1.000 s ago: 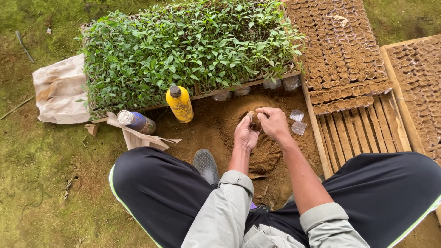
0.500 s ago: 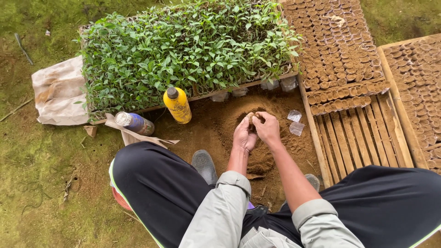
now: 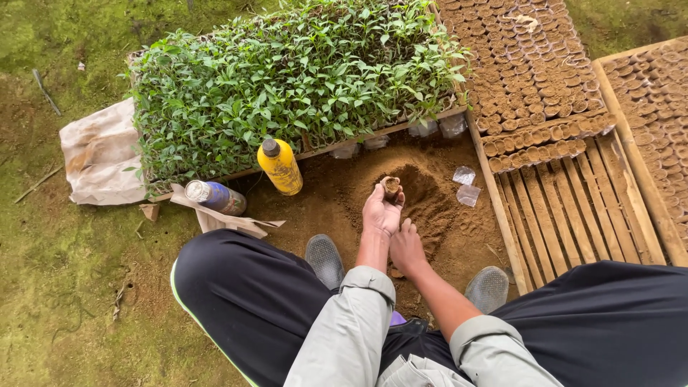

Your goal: Filling small plastic seedling sleeves with soil and arranging them in a wooden tray.

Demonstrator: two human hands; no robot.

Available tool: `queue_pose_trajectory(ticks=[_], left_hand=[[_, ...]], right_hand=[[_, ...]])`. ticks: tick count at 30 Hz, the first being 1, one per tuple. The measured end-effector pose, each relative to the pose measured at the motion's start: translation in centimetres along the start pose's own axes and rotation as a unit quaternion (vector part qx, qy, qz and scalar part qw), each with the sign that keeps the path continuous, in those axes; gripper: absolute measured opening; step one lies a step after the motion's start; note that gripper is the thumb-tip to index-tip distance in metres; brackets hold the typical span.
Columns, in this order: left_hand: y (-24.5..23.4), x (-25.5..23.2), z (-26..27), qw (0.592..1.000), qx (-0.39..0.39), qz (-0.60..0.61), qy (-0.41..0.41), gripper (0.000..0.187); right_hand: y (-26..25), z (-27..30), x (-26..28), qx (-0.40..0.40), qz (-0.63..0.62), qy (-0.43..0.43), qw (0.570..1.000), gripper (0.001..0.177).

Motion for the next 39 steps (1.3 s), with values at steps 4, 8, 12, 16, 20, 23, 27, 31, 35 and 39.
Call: queue_pose_trajectory(ticks=[4,8,12,16,20,23,27,31,35,39], left_hand=[[0.3,-0.3,0.5,1.000,0.008,-0.011,-0.002,0.031],[0.0,-0.3,0.6,1.000,0.011,-0.029,-0.001,0.030],[-0.6,-0.3,0.2,0.999,0.000,-0.045,0.001,0.029],[-1.3,0.5,-1.2,0.998,0.003,-0.060,0.001,0.030],[0.5,0.3,0.3,0.999,0.000,-0.048,0.003,0.030],[1.4,0.0,1.4,0.999,0.003,-0.033,0.009,0.030],[1.2,0.1,1.1,0.999,0.004,-0.045,0.003,0.028],[0.6,0.6,0.3,0.999,0.016,-0.034,-0.005,0.029],[2.3,0.0,1.9,1.000,0.022,-0.011,0.009,0.028],[2.4,0.2,1.9,1.000,0.024,0.002,0.016,0.027]], right_hand=[[1.6,-0.8,-0.5,-0.036,0.055,-0.048,0.997,0.026],[3.1,-2.7,-5.8,-0.013,-0.305,0.136,0.942,0.021],[-10.2,-1.0,-5.8,-0.147,-0.572,0.209,0.779,0.014],[-18.9,-0.9,-4.0,-0.192,-0.669,0.149,0.702,0.018],[-20.7,-2.3,-2.6,-0.182,-0.609,0.096,0.766,0.019],[-19.8,-3.5,-2.3,-0.175,-0.534,0.060,0.825,0.022],[-21.0,-2.5,-2.1,-0.199,-0.521,0.069,0.827,0.027],[-19.2,-2.6,-2.9,-0.205,-0.534,0.113,0.812,0.026],[-16.7,-3.5,-3.0,-0.207,-0.620,0.124,0.746,0.035],[-15.4,-3.6,-2.2,-0.177,-0.567,0.171,0.786,0.035]])
Point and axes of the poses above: each hand's wrist, its own z-axis away from the middle knuckle, its own y-axis out of the palm, x = y × z, the point moved 6 cm from there along -z, towards the middle knuckle, and after that the axes turned 12 degrees about -z, right-handed, at the moved point
